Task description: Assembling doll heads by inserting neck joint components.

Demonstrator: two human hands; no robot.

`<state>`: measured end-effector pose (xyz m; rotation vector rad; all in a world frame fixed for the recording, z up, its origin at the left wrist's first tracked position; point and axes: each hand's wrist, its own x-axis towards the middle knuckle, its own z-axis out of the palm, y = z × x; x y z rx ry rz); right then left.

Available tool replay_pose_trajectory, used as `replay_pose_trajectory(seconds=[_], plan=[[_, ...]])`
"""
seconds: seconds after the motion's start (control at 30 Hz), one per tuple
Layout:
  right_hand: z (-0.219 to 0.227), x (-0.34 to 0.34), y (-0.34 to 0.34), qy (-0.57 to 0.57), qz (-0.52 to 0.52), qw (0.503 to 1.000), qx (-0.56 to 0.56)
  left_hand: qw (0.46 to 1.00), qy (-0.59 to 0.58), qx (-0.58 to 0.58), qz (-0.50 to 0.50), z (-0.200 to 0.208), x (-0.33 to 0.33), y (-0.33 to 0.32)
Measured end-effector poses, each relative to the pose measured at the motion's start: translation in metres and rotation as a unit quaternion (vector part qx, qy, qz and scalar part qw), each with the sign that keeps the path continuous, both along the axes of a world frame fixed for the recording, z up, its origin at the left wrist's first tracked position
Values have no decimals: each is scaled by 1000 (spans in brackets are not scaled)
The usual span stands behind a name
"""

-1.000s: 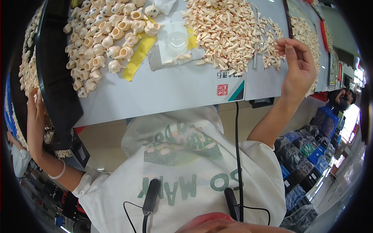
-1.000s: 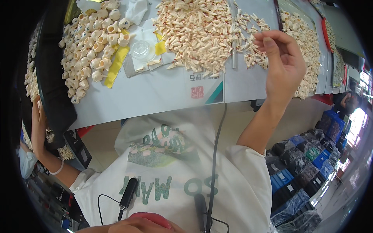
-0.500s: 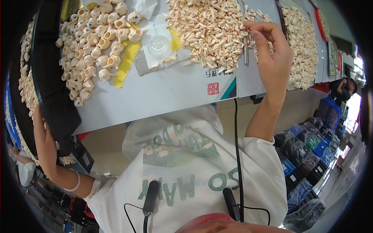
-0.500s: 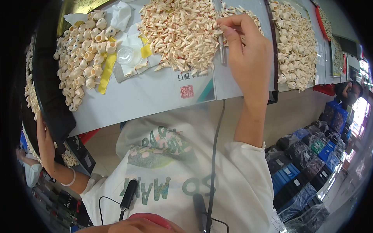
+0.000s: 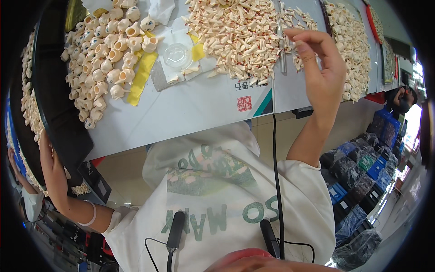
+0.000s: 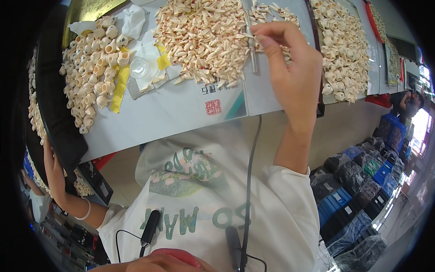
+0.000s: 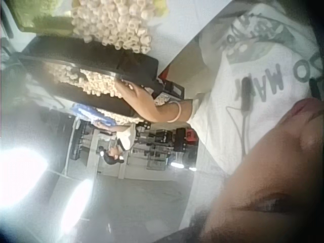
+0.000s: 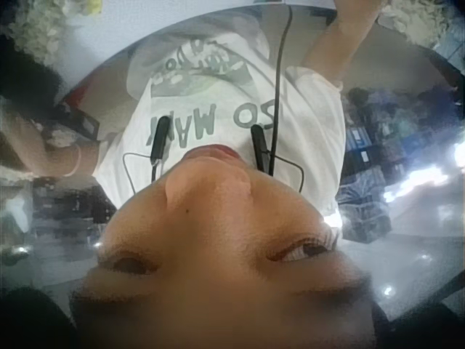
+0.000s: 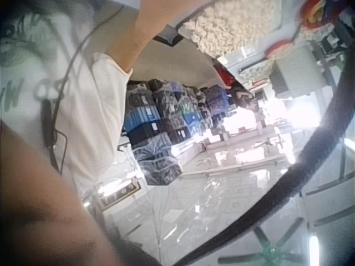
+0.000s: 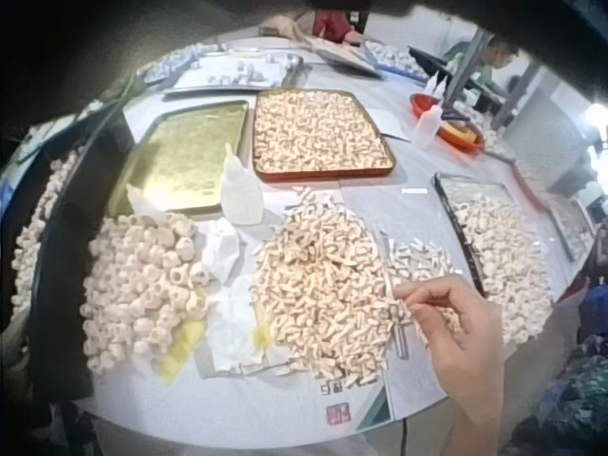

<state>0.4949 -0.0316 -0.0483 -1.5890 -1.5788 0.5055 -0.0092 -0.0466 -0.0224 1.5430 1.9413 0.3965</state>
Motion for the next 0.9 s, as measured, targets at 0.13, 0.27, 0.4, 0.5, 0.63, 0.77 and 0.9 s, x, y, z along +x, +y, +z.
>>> replay_pose_trajectory(seconds=[0.13,0.27,0.4,0.5,0.63,0.77,0.9], plan=[[-4,-6,-4,-4,15,1000,-17,1000,19,1,5,4,3,-3],[-2,-6,-7,-2,26,1000,4,998,48,-32,-16,9,2,-3],[-1,10,-8,25,0,996,85,998,41,-42,14,20,13,-8],[3,16,-13,112,-57,989,81,995,88,-32,24,20,12,-4],[-1,19,-16,171,-60,981,66,993,114,12,-26,19,15,-2],[-6,23,-18,190,-44,978,66,993,94,36,-69,19,19,1],[-4,26,-20,209,-62,975,51,993,78,69,-51,23,23,0]])
